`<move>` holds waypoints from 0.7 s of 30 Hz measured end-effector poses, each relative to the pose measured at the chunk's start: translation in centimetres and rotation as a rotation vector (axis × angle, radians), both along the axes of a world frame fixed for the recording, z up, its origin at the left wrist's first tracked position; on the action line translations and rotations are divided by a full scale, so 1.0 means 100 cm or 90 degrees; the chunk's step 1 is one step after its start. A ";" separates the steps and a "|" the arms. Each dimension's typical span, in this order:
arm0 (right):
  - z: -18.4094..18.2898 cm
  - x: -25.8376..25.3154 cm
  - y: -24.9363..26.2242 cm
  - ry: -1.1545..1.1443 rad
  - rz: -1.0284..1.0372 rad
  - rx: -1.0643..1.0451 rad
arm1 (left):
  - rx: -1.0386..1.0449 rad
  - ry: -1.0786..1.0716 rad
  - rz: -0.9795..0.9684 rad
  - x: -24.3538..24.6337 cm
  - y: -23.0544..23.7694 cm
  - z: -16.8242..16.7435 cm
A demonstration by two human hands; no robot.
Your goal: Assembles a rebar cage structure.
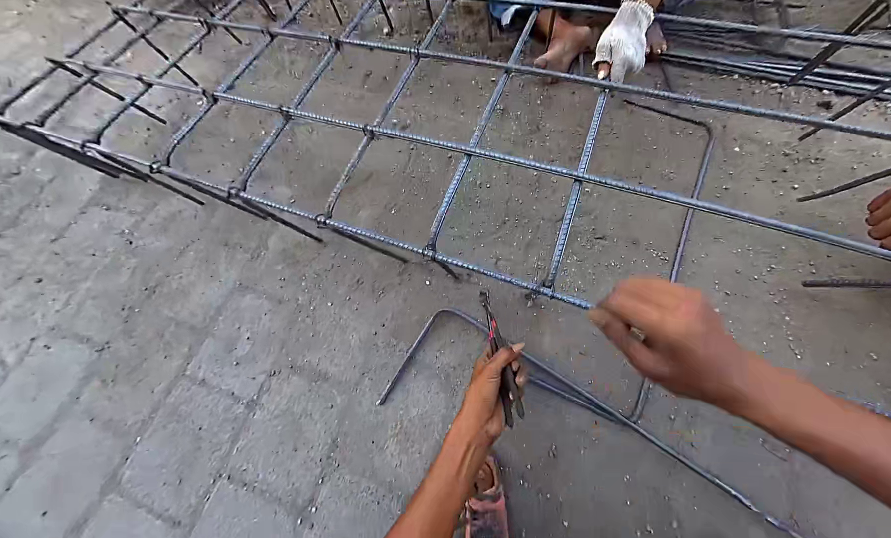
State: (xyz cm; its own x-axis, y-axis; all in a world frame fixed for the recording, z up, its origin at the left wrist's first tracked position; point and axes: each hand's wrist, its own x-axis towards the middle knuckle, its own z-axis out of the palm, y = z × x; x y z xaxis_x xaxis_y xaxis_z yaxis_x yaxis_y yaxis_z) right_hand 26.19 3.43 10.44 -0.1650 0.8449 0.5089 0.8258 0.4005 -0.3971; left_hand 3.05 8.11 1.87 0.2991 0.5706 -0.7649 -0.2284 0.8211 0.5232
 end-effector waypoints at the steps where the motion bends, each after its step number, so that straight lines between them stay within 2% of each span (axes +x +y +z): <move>1: 0.029 0.013 0.028 0.011 -0.033 0.070 | -0.002 0.001 0.007 0.001 0.009 0.001; 3: 0.067 0.024 0.075 0.062 -0.092 0.186 | -0.019 -0.005 0.023 -0.001 0.011 -0.004; 4: 0.073 0.024 0.100 0.097 -0.123 0.228 | -0.029 -0.011 0.039 0.001 0.009 -0.009; 6: 0.057 0.015 0.141 0.147 -0.174 0.208 | -0.074 -0.003 0.081 0.005 0.004 -0.019; 8: 0.022 0.004 0.153 0.144 -0.191 0.099 | -0.126 0.002 0.106 0.018 0.002 -0.014; 11: -0.014 -0.007 0.121 0.093 -0.258 -0.042 | -0.057 -0.121 0.009 0.038 0.010 0.034; 13: -0.022 -0.012 0.081 0.075 -0.298 -0.183 | 0.037 -0.151 -0.103 0.021 -0.006 0.020; 14: -0.018 -0.009 0.071 0.052 -0.295 -0.254 | 0.067 -0.123 -0.111 0.013 -0.007 0.009; 15: -0.015 -0.001 0.065 0.035 -0.294 -0.317 | 0.062 -0.090 -0.093 0.009 -0.004 -0.001; 17: -0.021 0.010 0.041 0.008 -0.279 -0.410 | -0.044 -0.013 0.000 0.005 -0.008 -0.013; 19: -0.022 0.018 0.031 -0.024 -0.274 -0.370 | -0.107 0.029 0.056 0.020 0.012 -0.006; 21: -0.021 0.022 0.024 -0.029 -0.287 -0.298 | -0.009 -0.003 -0.038 0.035 0.026 0.021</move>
